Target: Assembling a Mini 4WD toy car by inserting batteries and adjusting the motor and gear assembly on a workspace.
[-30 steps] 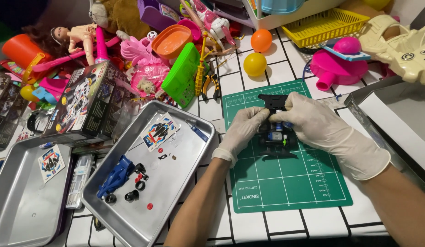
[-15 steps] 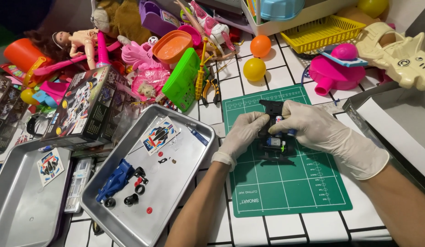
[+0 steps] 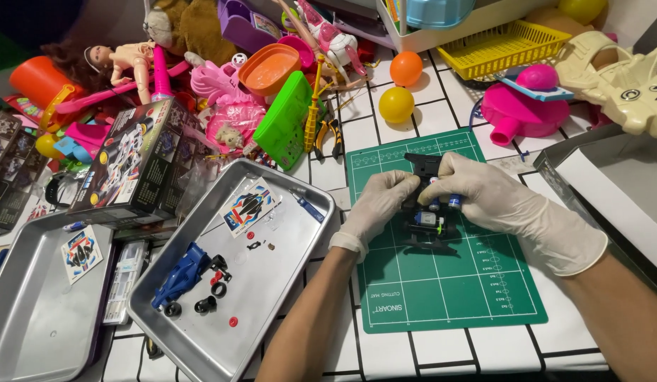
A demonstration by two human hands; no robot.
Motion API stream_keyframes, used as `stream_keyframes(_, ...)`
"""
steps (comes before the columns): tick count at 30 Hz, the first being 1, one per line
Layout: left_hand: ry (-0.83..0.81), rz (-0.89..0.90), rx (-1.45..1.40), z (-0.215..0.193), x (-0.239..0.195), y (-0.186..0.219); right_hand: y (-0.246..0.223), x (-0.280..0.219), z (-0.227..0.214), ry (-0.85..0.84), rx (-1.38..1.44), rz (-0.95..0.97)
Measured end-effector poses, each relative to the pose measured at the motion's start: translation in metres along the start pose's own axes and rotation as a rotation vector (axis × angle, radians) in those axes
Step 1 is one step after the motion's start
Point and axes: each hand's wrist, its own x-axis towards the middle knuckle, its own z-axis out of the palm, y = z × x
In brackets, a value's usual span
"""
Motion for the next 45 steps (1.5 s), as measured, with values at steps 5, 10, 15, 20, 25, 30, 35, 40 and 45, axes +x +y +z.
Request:
stream_keyframes(5, 0.016, -0.016, 0.018, 0.004, 0.011, -0.015, -0.011, -0.001, -0.004, -0.020, -0.038, -0.006)
stream_keyframes(10, 0.040, -0.033, 0.048, 0.004, 0.017, -0.022, -0.013, 0.000, 0.003, -0.016, 0.120, 0.005)
stream_keyframes(15, 0.048, -0.058, 0.066, 0.006, 0.025, -0.032, -0.030, 0.002, -0.013, 0.050, 0.220, 0.073)
stream_keyframes(20, 0.021, -0.078, 0.177, 0.006, -0.012, 0.022, -0.022, -0.002, -0.036, 0.127, 0.248, 0.083)
stream_keyframes(25, 0.046, -0.133, 0.443, 0.009, -0.022, 0.038, -0.042, 0.002, -0.041, 0.221, 0.016, 0.031)
stream_keyframes(30, 0.111, -0.060, 0.534, 0.007, -0.019, 0.030, -0.077, 0.010, -0.044, 0.156, 0.123, 0.582)
stream_keyframes(35, 0.115, 0.003, 0.659, 0.009, -0.030, 0.035, -0.101, 0.021, -0.057, 0.069, 0.265, 0.835)
stream_keyframes(40, 0.260, 0.200, 0.963, 0.019, -0.033, 0.020, -0.092, 0.022, -0.050, 0.007, 0.366, 0.833)
stream_keyframes(45, 0.280, 0.350, 0.936, 0.024, -0.033, 0.005, -0.081, 0.017, -0.029, 0.156, 0.628, 0.684)
